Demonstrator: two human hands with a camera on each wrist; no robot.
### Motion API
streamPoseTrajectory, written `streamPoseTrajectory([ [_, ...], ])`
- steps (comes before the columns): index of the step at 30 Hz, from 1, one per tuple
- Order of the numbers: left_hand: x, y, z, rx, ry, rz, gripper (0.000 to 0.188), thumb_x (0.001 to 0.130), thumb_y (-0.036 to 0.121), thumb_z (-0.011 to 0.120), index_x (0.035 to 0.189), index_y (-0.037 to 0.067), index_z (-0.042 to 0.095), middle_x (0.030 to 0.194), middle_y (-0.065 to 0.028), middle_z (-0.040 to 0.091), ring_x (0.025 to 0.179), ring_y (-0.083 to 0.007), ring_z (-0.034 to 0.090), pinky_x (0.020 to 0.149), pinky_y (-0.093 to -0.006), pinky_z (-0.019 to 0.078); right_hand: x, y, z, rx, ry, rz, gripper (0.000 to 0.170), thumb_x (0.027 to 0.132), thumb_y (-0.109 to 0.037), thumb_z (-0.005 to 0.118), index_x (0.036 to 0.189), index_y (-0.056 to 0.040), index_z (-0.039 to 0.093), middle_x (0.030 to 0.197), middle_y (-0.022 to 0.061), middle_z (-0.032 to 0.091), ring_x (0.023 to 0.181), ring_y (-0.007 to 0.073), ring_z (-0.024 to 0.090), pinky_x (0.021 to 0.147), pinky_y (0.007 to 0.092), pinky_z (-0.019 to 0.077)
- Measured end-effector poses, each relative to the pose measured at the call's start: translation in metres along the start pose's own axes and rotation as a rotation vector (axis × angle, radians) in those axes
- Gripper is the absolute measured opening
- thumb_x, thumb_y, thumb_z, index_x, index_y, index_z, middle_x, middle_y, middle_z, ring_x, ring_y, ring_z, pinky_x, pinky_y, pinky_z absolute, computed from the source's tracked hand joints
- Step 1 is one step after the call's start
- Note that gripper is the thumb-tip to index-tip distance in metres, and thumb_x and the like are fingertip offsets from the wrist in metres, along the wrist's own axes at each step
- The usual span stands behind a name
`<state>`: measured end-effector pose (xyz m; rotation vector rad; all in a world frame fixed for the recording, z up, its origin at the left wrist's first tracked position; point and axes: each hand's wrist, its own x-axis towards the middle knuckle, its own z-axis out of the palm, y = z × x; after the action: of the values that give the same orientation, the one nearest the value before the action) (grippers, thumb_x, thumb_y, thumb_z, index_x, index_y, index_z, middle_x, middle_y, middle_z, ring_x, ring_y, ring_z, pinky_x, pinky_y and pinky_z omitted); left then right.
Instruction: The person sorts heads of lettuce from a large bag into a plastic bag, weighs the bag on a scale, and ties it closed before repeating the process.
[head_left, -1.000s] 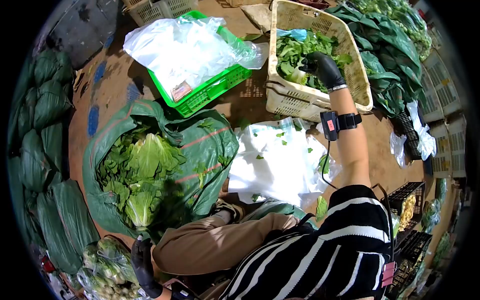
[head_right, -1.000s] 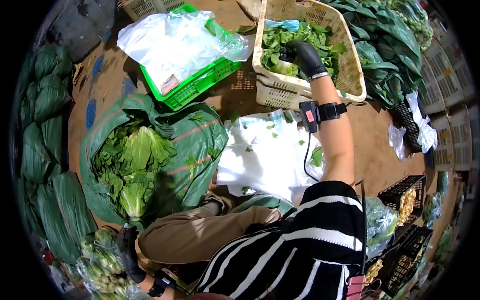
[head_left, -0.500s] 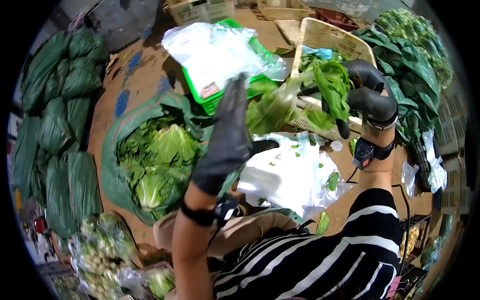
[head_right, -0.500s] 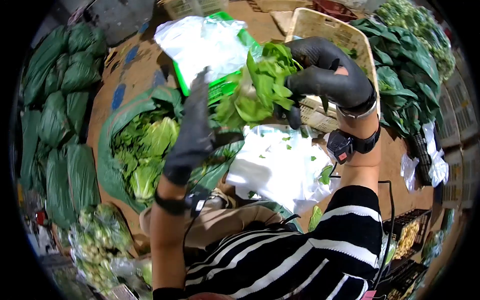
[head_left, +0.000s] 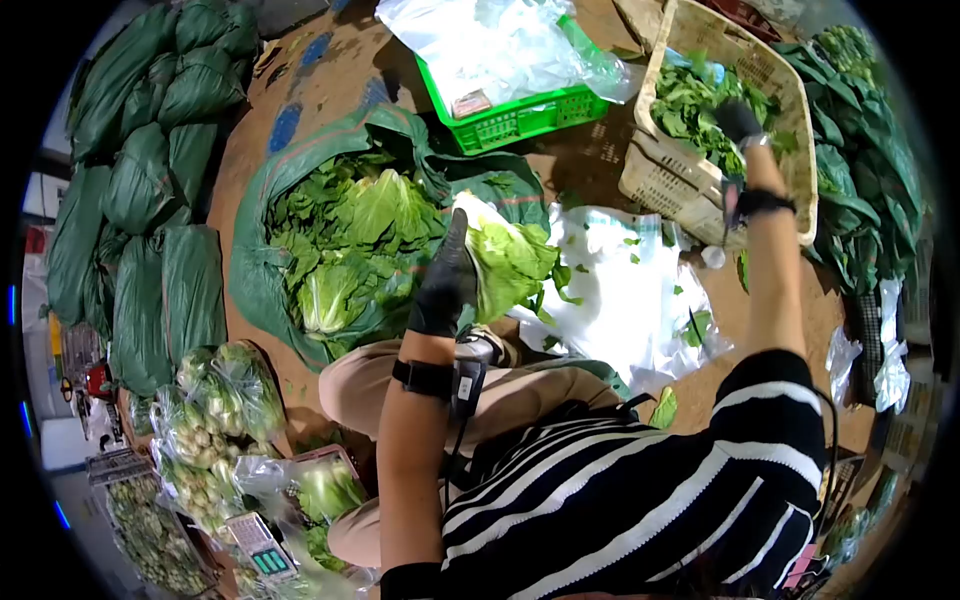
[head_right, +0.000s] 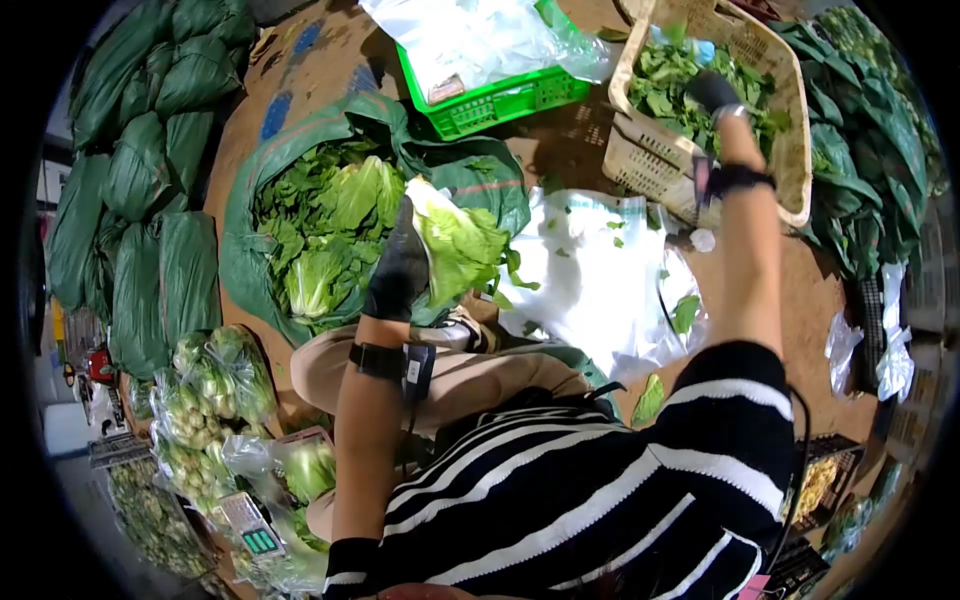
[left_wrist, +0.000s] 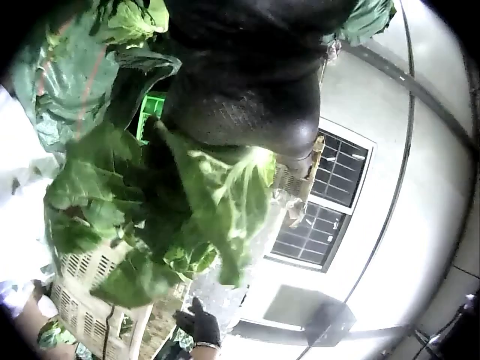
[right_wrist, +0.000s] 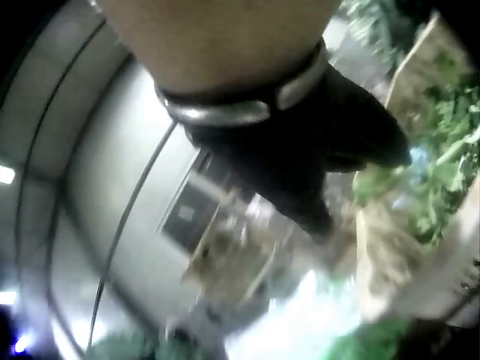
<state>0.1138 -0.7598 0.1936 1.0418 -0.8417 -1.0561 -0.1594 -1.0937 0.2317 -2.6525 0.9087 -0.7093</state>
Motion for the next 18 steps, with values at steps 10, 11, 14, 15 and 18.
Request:
streamPoseTrajectory([
  [10,0.0,0.011,0.019,1.087,-0.263,0.515,0.036,0.064,0.015,0.07,0.093,-0.002,0.057,0.094,-0.0111,0.058,0.081,-0.0178,0.055,0.07,-0.0292,0.0435,-0.029,-0.226,0.092,0.318,-0.496,-0.362,0.052,0.072,-0.041,0.059,0.104,-0.0014,0.05,0.08,0.0192,0.057,0.075,0.0324,0.056,0.064,0.0393,0.0445],
  [11,-0.007,0.012,0.015,1.09,-0.241,0.5,0.036,0.064,0.015,0.07,0.093,-0.002,0.057,0.094,-0.0111,0.058,0.081,-0.0178,0.055,0.07,-0.0292,0.0435,-0.029,-0.231,0.096,0.327,-0.514,-0.378,0.052,0.072,-0.041,0.059,0.104,-0.0014,0.05,0.08,0.0192,0.057,0.075,0.0324,0.056,0.064,0.0393,0.0445],
  [14,-0.013,0.003,0.012,0.456,-0.28,-0.145,0.044,0.063,0.019,0.073,0.097,-0.001,0.054,0.094,-0.0101,0.058,0.078,-0.018,0.055,0.07,-0.0292,0.0433,-0.021,-0.231,0.077,0.377,-0.81,-0.411,0.053,0.073,-0.035,0.061,0.109,0.0013,0.047,0.073,0.0168,0.059,0.057,0.0251,0.059,0.055,0.0337,0.0465],
  [15,-0.013,-0.005,0.007,0.475,-0.364,-0.195,0.045,0.065,0.022,0.072,0.1,0.0,0.053,0.094,-0.0085,0.058,0.079,-0.0162,0.054,0.073,-0.0273,0.0426,-0.016,-0.235,0.068,0.427,-1.055,-0.268,0.051,0.073,-0.032,0.061,0.108,0.0028,0.047,0.067,0.0142,0.059,0.049,0.0207,0.058,0.048,0.0297,0.0458],
  [18,-0.013,0.014,0.024,0.418,-0.397,-0.234,0.044,0.066,0.023,0.071,0.1,0.0,0.053,0.092,-0.0077,0.059,0.081,-0.0159,0.053,0.076,-0.0271,0.0416,-0.007,-0.229,0.06,0.483,-1.23,-0.296,0.048,0.074,-0.028,0.061,0.108,0.0027,0.047,0.066,0.0129,0.059,0.047,0.017,0.057,0.045,0.028,0.0449],
])
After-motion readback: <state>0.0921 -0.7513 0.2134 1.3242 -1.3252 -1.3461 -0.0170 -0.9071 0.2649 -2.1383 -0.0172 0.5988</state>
